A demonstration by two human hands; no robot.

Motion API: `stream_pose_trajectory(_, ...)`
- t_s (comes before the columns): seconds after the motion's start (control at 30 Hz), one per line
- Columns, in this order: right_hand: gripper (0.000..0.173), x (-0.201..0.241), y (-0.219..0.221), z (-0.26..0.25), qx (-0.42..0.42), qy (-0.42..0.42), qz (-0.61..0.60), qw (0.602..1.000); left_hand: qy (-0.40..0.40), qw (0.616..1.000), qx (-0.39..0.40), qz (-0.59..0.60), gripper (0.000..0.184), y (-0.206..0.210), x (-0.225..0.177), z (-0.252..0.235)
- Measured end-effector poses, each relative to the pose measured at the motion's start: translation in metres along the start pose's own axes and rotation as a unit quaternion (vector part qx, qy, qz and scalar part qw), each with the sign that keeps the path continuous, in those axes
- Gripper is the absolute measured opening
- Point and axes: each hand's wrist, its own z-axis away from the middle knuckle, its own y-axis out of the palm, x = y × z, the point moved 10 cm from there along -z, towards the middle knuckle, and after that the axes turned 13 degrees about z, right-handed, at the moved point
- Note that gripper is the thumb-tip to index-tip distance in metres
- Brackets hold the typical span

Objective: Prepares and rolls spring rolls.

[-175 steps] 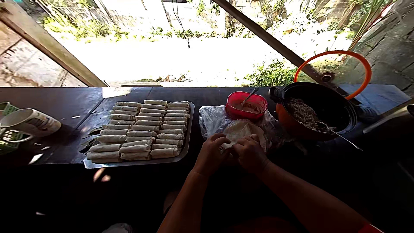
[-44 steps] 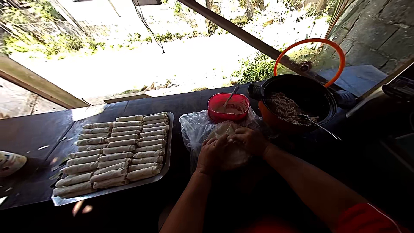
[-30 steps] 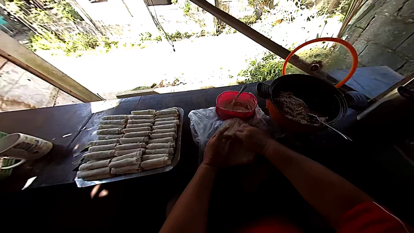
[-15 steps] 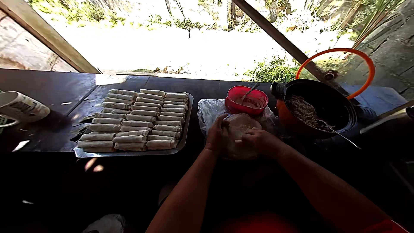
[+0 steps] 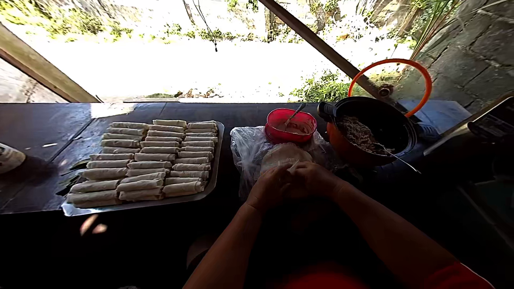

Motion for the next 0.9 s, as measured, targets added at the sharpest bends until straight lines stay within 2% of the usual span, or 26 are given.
stream_pose_trajectory(0.13,0.025,-0.012,-0.01,0.011,-0.042,0.015,-0.016,0.999,0.006,0.999,-0.018,0.027,0.051,-0.003,0.002,0.0)
stream_pose_trajectory(0.3,0.025,-0.019,-0.005,0.016,-0.045,0.022,-0.051,0.997,0.022,0.999,-0.034,-0.004,0.045,-0.001,0.005,0.004)
stream_pose_trajectory(0.5,0.026,-0.02,-0.003,0.01,-0.02,0.006,-0.081,0.997,0.035,0.999,-0.027,-0.003,0.053,-0.001,0.0,0.004)
stream_pose_trajectory(0.63,0.028,-0.021,0.0,0.003,0.028,0.006,-0.086,0.996,0.031,0.999,-0.022,-0.018,0.049,0.001,-0.002,0.004)
stream_pose_trajectory(0.9,0.028,-0.023,0.0,-0.001,0.042,0.013,-0.082,0.996,0.037,0.997,-0.057,-0.025,0.055,-0.005,-0.003,0.007)
